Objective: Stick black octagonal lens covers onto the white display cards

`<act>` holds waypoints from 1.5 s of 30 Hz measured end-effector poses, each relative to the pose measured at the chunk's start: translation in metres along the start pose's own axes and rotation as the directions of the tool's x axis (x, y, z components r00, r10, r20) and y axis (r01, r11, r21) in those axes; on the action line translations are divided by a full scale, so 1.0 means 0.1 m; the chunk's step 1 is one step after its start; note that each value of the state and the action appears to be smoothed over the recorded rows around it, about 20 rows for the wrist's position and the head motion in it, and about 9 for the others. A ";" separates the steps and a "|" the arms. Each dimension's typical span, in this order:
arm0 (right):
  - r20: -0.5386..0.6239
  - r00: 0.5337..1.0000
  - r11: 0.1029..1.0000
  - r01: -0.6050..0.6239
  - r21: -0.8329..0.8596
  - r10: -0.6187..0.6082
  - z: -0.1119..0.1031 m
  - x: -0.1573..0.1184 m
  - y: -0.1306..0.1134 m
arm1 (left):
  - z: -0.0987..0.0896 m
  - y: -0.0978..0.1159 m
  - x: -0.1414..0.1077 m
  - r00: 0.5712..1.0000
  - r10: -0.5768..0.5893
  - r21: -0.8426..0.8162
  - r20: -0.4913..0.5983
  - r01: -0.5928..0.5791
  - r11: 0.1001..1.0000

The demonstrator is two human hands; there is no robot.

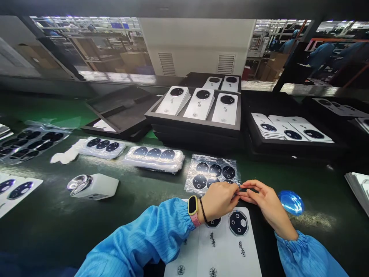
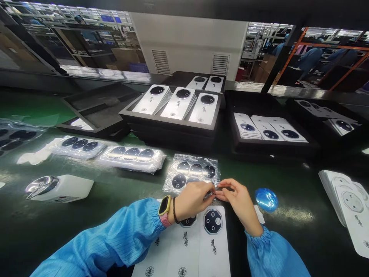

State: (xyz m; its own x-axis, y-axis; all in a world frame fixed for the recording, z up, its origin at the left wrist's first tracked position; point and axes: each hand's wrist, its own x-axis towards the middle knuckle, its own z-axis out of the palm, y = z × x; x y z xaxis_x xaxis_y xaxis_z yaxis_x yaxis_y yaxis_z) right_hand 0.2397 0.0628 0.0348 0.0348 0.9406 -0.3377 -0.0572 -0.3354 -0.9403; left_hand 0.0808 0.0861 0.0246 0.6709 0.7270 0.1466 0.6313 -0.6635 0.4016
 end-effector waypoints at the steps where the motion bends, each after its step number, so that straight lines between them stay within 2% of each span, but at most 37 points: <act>1: 0.018 1.000 1.000 0.000 0.002 0.000 0.00 0.00 -0.01 | 0.00 0.00 0.00 1.000 -0.006 -0.005 0.009 0.006 1.000; 6: 0.083 0.995 0.995 0.055 -0.085 -0.048 0.00 0.00 -0.02 | 0.00 0.03 0.01 0.997 -0.058 -0.073 0.046 0.061 0.995; 10: 0.056 0.991 0.976 0.129 -0.175 -0.121 0.02 0.01 -0.01 | -0.04 0.01 0.03 0.982 -0.183 -0.189 0.056 0.190 0.963; 14: -0.001 0.986 0.965 0.162 -0.208 -0.166 0.03 0.01 0.02 | -0.11 -0.05 0.10 0.952 -0.286 -0.361 0.110 0.306 0.881; 18: -0.038 0.985 0.958 0.155 -0.241 -0.169 0.05 0.01 0.04 | -0.15 -0.12 0.15 0.920 -0.339 -0.508 0.198 0.392 0.767; 25: -0.021 0.995 0.960 0.092 -0.266 -0.101 0.14 0.00 0.10 | -0.20 -0.20 0.18 0.879 -0.342 -0.650 0.333 0.477 0.592; 29: -0.013 0.998 0.968 0.057 -0.245 -0.062 0.18 -0.01 0.11 | -0.19 -0.22 0.18 0.866 -0.335 -0.683 0.372 0.500 0.532; 38: -0.018 1.000 0.983 0.004 -0.185 -0.008 0.16 0.01 0.09 | -0.18 -0.23 0.18 0.871 -0.329 -0.715 0.365 0.489 0.500; 45: -0.043 0.999 0.981 0.005 -0.193 -0.014 0.19 -0.01 0.09 | -0.19 -0.22 0.17 0.871 -0.321 -0.724 0.371 0.488 0.487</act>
State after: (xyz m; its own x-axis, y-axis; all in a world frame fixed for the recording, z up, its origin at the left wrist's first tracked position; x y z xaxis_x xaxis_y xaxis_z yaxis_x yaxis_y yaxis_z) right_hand 0.2206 0.0600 0.0275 0.0784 0.9420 -0.3264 0.1366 -0.3345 -0.9324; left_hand 0.0711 0.1169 0.0349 0.5262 0.7808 -0.3369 0.3532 0.1596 0.9218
